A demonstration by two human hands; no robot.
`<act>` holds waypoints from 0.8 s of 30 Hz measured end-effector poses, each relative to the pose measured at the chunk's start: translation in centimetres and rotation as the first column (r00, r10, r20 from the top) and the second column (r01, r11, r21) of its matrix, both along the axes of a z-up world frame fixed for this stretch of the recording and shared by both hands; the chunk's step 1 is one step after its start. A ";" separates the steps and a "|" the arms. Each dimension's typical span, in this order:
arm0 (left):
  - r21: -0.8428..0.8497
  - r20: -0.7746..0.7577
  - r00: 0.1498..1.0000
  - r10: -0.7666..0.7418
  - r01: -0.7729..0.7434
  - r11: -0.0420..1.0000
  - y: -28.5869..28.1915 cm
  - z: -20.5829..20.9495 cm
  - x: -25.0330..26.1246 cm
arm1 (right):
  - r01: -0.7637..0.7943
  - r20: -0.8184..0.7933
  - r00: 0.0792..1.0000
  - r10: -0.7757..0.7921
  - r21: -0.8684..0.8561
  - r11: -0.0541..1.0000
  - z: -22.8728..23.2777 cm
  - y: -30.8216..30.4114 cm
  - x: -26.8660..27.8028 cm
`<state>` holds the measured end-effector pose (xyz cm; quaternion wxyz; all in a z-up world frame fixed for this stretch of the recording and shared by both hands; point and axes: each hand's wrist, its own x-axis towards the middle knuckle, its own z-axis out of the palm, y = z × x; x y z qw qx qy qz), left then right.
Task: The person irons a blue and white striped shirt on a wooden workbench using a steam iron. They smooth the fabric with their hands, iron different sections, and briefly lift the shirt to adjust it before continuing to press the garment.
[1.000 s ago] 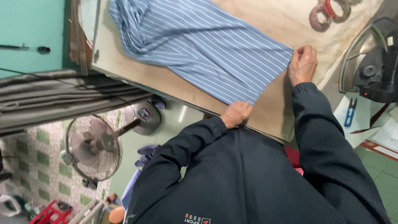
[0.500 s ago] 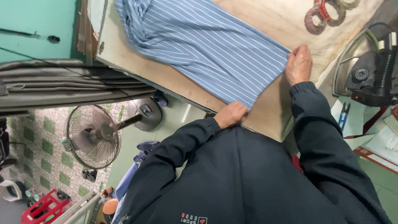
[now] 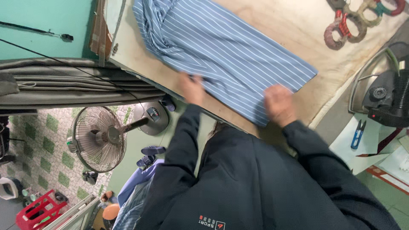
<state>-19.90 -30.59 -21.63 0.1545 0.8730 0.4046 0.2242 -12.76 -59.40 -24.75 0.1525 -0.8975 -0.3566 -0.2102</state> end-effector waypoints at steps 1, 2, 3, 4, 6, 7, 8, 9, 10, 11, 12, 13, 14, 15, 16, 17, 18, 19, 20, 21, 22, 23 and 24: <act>-0.001 0.005 1.000 0.003 -0.003 1.000 2.7 0.3 0.1 | -0.003 0.005 1.000 0.003 -0.001 1.000 0.1 -0.5 -1.0; -0.124 0.042 0.997 0.070 -0.064 0.990 5.5 0.6 0.1 | -0.220 -0.035 0.975 0.220 -0.001 0.976 0.1 -1.0 -2.0; -0.247 0.069 0.987 0.143 -0.122 0.961 8.4 0.9 0.0 | -0.428 -0.074 0.901 0.428 0.009 0.904 0.1 -1.4 -3.1; -0.248 0.072 0.986 0.149 -0.127 0.961 9.8 0.9 1.3 | -0.433 -0.072 0.899 0.433 0.007 0.901 0.3 -1.4 -3.1; -0.285 0.064 0.988 0.143 -0.119 0.951 12.5 1.1 3.2 | -0.406 -0.178 0.905 0.387 -0.081 0.910 0.7 -1.6 -3.6; -0.283 0.061 0.988 0.145 -0.122 0.951 13.4 1.4 3.8 | -0.408 -0.180 0.903 0.390 -0.078 0.910 0.5 -1.7 -3.8; -0.238 0.153 0.977 0.149 -0.110 0.965 14.2 1.6 4.5 | -0.407 -0.210 0.901 0.380 -0.104 0.907 0.3 -1.9 -4.1; -0.192 0.251 0.958 0.140 -0.093 0.977 15.0 2.0 5.8 | -0.400 -0.233 0.902 0.364 -0.131 0.907 0.0 -2.1 -3.9; -0.189 0.255 0.957 0.135 -0.087 0.978 14.8 2.8 6.4 | -0.395 -0.228 0.905 0.360 -0.130 0.909 0.3 -2.2 -3.7; -0.196 0.326 0.944 0.044 0.022 0.980 14.6 3.6 6.7 | -0.429 -0.280 0.886 0.370 -0.187 0.884 0.6 -2.3 -3.6; -0.193 0.396 0.917 -0.044 0.130 0.972 14.4 4.4 7.0 | -0.463 -0.333 0.865 0.376 -0.240 0.853 1.0 -2.4 -3.6; -0.182 0.399 0.916 -0.044 0.126 0.975 14.4 4.1 6.2 | -0.466 -0.325 0.864 0.384 -0.233 0.853 0.8 -3.0 -4.0; -0.216 0.354 0.933 0.064 0.015 0.976 14.6 3.9 5.4 | -0.490 -0.257 0.862 0.437 -0.201 0.848 0.6 -3.6 -4.4; -0.240 0.311 0.935 0.171 -0.097 0.966 15.0 3.9 4.9 | -0.515 -0.181 0.854 0.488 -0.168 0.840 0.4 -3.8 -4.4; -0.226 0.322 0.931 0.172 -0.100 0.969 16.1 3.6 4.3 | -0.519 -0.166 0.853 0.495 -0.160 0.840 0.3 -3.9 -4.7; -0.343 0.134 0.961 0.243 -0.185 0.921 16.8 3.0 3.8 | -0.537 -0.194 0.838 0.510 -0.125 0.834 0.2 -4.3 -5.4; -0.436 -0.064 0.956 0.286 -0.284 0.854 17.6 2.4 3.2 | -0.554 -0.222 0.821 0.526 -0.089 0.828 0.1 -4.8 -6.1; -0.435 -0.061 0.958 0.280 -0.278 0.856 18.3 2.7 3.6 | -0.549 -0.218 0.825 0.522 -0.088 0.831 0.4 -4.5 -6.0; -0.438 0.011 0.959 0.282 -0.249 0.864 19.0 2.9 4.0 | -0.529 -0.198 0.839 0.508 -0.069 0.846 0.6 -4.3 -5.9; -0.443 0.076 0.956 0.283 -0.222 0.868 19.4 2.8 4.1 | -0.508 -0.186 0.851 0.491 -0.053 0.860 1.0 -4.5 -6.2; -0.447 0.072 0.958 0.277 -0.217 0.868 19.8 3.7 4.8 | -0.502 -0.190 0.854 0.485 -0.055 0.863 0.9 -4.2 -6.2; -0.538 0.163 0.946 0.280 -0.152 0.829 20.2 4.5 5.5 | -0.487 -0.155 0.865 0.477 -0.038 0.872 0.9 -4.0 -6.4; -0.619 0.251 0.923 0.292 -0.079 0.781 20.5 5.2 6.2 | -0.473 -0.120 0.876 0.467 -0.021 0.881 0.9 -3.9 -6.5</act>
